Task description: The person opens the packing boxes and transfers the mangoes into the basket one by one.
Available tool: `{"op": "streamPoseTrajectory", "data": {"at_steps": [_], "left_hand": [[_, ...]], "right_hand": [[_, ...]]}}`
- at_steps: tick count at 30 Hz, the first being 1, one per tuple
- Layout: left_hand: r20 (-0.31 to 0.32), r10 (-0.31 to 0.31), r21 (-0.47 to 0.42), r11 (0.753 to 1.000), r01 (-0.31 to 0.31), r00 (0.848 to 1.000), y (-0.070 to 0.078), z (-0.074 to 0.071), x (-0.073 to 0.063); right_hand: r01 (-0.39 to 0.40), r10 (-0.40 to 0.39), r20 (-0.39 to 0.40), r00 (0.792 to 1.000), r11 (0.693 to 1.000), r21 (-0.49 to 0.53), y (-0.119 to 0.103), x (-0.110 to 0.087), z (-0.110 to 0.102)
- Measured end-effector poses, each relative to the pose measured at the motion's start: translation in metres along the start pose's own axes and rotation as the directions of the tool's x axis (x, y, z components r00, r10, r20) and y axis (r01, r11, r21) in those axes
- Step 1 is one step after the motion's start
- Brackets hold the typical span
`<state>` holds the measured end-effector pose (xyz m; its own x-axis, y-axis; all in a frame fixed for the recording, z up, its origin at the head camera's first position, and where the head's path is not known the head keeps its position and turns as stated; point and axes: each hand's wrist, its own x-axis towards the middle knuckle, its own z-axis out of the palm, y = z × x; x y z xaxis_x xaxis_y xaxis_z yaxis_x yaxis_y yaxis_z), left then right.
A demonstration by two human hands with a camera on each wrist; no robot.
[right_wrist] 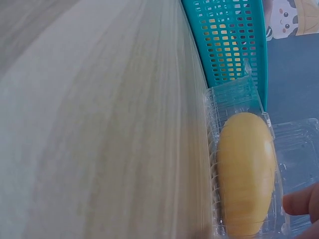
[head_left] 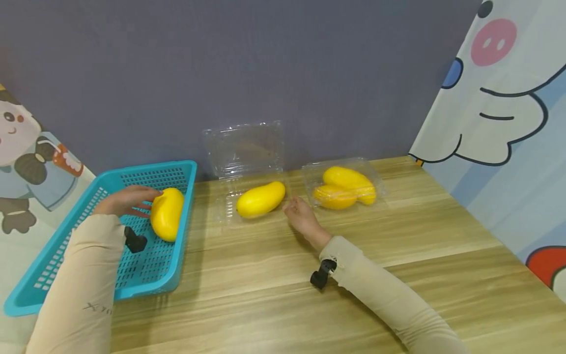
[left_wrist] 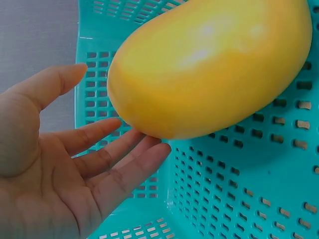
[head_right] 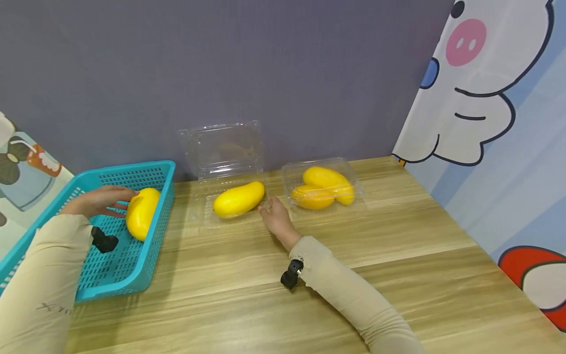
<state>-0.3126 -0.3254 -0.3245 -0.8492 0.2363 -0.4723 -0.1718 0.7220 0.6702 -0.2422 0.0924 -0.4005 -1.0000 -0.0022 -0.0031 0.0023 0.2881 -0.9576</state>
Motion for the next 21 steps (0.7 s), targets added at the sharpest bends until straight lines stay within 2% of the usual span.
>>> {"op": "streamPoseTrajectory", "data": {"at_steps": [10,21], "left_hand": [[-0.009,-0.011,0.009,1.0,0.011,1.0,0.001,-0.002,-0.004],[0.004,0.05,0.031,0.998,-0.05,0.999,0.005,-0.006,-0.012]], "right_hand": [[-0.011,0.011,0.021,1.0,1.0,0.003,0.0,0.003,-0.001],[-0.03,0.029,0.026,0.999,0.999,0.02,-0.001,0.002,-0.001]]}}
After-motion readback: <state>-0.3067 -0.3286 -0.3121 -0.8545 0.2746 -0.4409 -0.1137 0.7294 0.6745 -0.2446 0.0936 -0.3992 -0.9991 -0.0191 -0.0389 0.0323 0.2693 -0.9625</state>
